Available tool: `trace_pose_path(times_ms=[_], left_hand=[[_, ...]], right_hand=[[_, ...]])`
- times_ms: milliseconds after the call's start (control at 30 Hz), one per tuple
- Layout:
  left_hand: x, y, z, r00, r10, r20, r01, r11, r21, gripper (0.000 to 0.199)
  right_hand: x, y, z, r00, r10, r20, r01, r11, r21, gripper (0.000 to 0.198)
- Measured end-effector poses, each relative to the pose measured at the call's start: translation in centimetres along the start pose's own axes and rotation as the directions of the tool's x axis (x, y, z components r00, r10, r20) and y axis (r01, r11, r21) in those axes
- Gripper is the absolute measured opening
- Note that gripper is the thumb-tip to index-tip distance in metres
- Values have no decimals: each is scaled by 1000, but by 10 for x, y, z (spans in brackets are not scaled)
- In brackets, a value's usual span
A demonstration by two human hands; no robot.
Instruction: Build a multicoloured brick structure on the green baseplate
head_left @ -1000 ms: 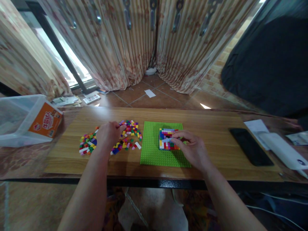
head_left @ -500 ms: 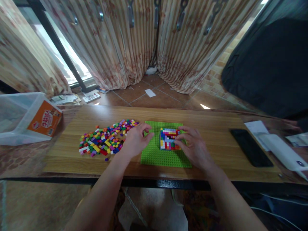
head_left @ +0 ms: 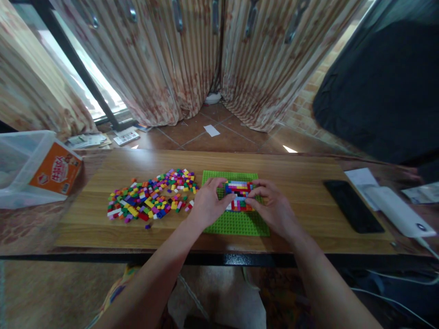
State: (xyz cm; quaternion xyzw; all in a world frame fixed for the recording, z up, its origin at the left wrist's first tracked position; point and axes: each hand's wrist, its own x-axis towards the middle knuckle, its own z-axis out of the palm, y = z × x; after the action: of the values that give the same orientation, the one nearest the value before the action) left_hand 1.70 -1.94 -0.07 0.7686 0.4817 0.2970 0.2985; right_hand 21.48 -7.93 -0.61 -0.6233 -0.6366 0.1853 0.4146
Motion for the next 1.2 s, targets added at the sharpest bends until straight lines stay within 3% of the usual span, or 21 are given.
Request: trace_pose_path(times_ms=[300,433,800,1200], left_hand=[[0,1,6,998,-58,-22,57,997,-56,36],[0,2,7,997,-70,-32,67,994,-89,36],[-1,4,12,994,-92,-55,85,988,-130,36],[-1,-5,11,997,-75,-20,69,973,-219,37]], right_hand=[[4,15,5,969,242,46,-243,910,335,17],[6,13,8,949,312,52,-306,861,407,19],[5,6,9,964,267,2,-254,915,313,13],[3,6,11,967,254,-7,-237,915,327,16]])
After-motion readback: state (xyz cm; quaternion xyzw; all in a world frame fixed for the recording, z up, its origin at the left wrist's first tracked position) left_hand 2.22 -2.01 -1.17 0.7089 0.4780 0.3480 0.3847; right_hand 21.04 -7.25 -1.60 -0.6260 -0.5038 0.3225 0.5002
